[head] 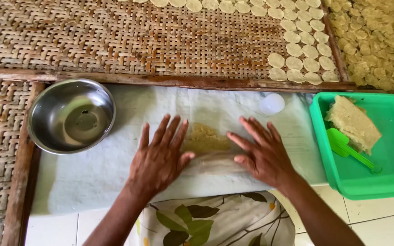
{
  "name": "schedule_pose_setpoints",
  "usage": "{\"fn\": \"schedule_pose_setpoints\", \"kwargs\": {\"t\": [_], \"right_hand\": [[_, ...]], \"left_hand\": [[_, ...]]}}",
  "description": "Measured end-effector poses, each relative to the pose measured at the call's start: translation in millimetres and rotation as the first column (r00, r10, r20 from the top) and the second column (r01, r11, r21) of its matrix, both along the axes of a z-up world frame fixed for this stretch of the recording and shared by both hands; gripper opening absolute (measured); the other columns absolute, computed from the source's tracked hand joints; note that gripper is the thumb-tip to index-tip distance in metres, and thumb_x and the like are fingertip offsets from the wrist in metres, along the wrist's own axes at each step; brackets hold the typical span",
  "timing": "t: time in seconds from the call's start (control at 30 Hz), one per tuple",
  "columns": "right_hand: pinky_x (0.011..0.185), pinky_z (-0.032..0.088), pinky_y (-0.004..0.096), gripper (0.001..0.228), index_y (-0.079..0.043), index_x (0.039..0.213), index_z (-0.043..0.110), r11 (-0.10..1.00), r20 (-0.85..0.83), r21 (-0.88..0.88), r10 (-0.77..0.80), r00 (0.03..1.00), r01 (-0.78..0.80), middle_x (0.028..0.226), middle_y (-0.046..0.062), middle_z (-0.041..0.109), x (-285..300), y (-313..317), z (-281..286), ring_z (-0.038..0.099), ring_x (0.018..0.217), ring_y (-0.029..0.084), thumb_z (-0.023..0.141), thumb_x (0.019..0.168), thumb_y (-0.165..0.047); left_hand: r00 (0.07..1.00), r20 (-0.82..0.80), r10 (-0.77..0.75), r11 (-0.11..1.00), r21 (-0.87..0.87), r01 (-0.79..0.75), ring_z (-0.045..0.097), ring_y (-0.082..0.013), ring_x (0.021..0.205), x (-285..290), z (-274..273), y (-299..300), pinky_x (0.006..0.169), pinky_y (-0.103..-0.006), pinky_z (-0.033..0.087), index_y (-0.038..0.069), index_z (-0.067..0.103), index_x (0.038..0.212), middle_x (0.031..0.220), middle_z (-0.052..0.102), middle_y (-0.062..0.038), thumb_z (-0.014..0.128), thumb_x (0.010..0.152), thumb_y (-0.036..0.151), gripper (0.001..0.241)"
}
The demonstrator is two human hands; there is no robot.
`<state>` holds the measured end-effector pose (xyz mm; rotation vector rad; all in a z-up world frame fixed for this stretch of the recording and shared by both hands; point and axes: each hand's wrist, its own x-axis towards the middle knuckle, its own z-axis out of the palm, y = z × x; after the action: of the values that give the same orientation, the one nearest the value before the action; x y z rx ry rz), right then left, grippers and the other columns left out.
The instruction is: Rolling out dough and cutting small circular shapes using a plastic cap.
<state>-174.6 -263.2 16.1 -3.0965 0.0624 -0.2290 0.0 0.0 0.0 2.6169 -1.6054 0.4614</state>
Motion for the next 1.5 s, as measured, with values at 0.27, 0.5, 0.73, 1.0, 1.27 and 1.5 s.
{"fn": "schedule_pose_setpoints", "kwargs": {"t": [0.27, 0.5, 0.73, 1.0, 1.27, 1.5], "right_hand": [[0.111, 0.036, 0.053, 0.043, -0.028, 0.138, 0.062, 0.999, 0.235, -0.045, 0.001, 0.972, 0.009, 0.16, 0.01, 0.042, 64.8, -35.8, 10.2, 0.043, 0.146, 0.031, 0.04, 0.108, -0.048], [0.119, 0.022, 0.06, 0.044, -0.037, 0.15, 0.05, 0.999, 0.046, -0.026, -0.026, 0.999, 0.027, 0.167, 0.008, 0.033, 67.0, -24.7, 15.8, 0.027, 0.154, 0.033, 0.039, 0.108, -0.045], [0.12, 0.016, 0.063, 0.048, -0.041, 0.156, 0.039, 0.995, -0.107, -0.014, -0.101, 0.989, 0.1, 0.169, 0.006, 0.026, 54.6, -27.0, 4.1, 0.018, 0.157, 0.032, 0.034, 0.108, -0.043], [0.12, 0.005, 0.065, 0.05, -0.048, 0.157, 0.031, 0.981, -0.25, -0.005, -0.189, 0.95, 0.194, 0.172, 0.003, 0.014, 53.0, -18.8, 8.7, 0.008, 0.158, 0.031, 0.03, 0.107, -0.045], [0.12, 0.004, 0.066, 0.05, -0.048, 0.157, 0.031, 0.98, -0.306, -0.005, -0.19, 0.933, 0.198, 0.17, 0.001, 0.021, 37.4, -12.3, 7.1, 0.01, 0.158, 0.029, 0.024, 0.107, -0.048], [0.12, 0.004, 0.067, 0.051, -0.046, 0.156, 0.035, 0.977, -0.296, -0.043, -0.211, 0.932, 0.208, 0.169, 0.0, 0.025, 12.7, 3.3, 5.2, 0.012, 0.158, 0.026, 0.024, 0.106, -0.048]], "left_hand": [[0.953, -0.29, 0.089, 0.995, -0.007, -0.095, 0.006, -0.0339, 0.159, 62.8, 36.1, -59.5, 0.122, -0.0672, 0.002, 0.013, 0.029, 0.163, 0.17, 0.022, -0.014, 0.038, 0.107, 0.048, 0.067], [0.906, -0.382, 0.183, 0.983, 0.095, -0.159, -0.013, -0.0404, 0.156, 52.2, 26.1, -43.7, 0.117, -0.073, -0.003, 0.019, 0.015, 0.166, 0.172, -0.001, -0.016, 0.035, 0.105, 0.049, 0.07], [0.864, -0.448, 0.231, 0.97, 0.178, -0.167, -0.016, -0.0412, 0.155, 33.8, 38.7, -36.0, 0.116, -0.0742, -0.002, 0.025, 0.009, 0.166, 0.171, -0.009, -0.015, 0.033, 0.105, 0.049, 0.07], [0.844, -0.475, 0.248, 0.966, 0.184, -0.18, -0.016, -0.04, 0.155, 18.4, 45.5, -24.0, 0.115, -0.0749, 0.0, 0.026, 0.01, 0.165, 0.172, -0.007, -0.013, 0.029, 0.106, 0.051, 0.067], [0.859, -0.43, 0.276, 0.955, 0.225, -0.194, -0.011, -0.0371, 0.157, -3.7, 49.1, -11.7, 0.116, -0.0757, 0.001, 0.021, 0.025, 0.161, 0.172, 0.002, -0.014, 0.026, 0.105, 0.05, 0.064], [0.843, -0.442, 0.307, 0.944, 0.252, -0.212, 0.003, -0.0343, 0.158, -33.1, 44.8, 1.3, 0.117, -0.0738, 0.001, 0.018, 0.038, 0.156, 0.167, 0.023, -0.015, 0.016, 0.104, 0.049, 0.064]]}}
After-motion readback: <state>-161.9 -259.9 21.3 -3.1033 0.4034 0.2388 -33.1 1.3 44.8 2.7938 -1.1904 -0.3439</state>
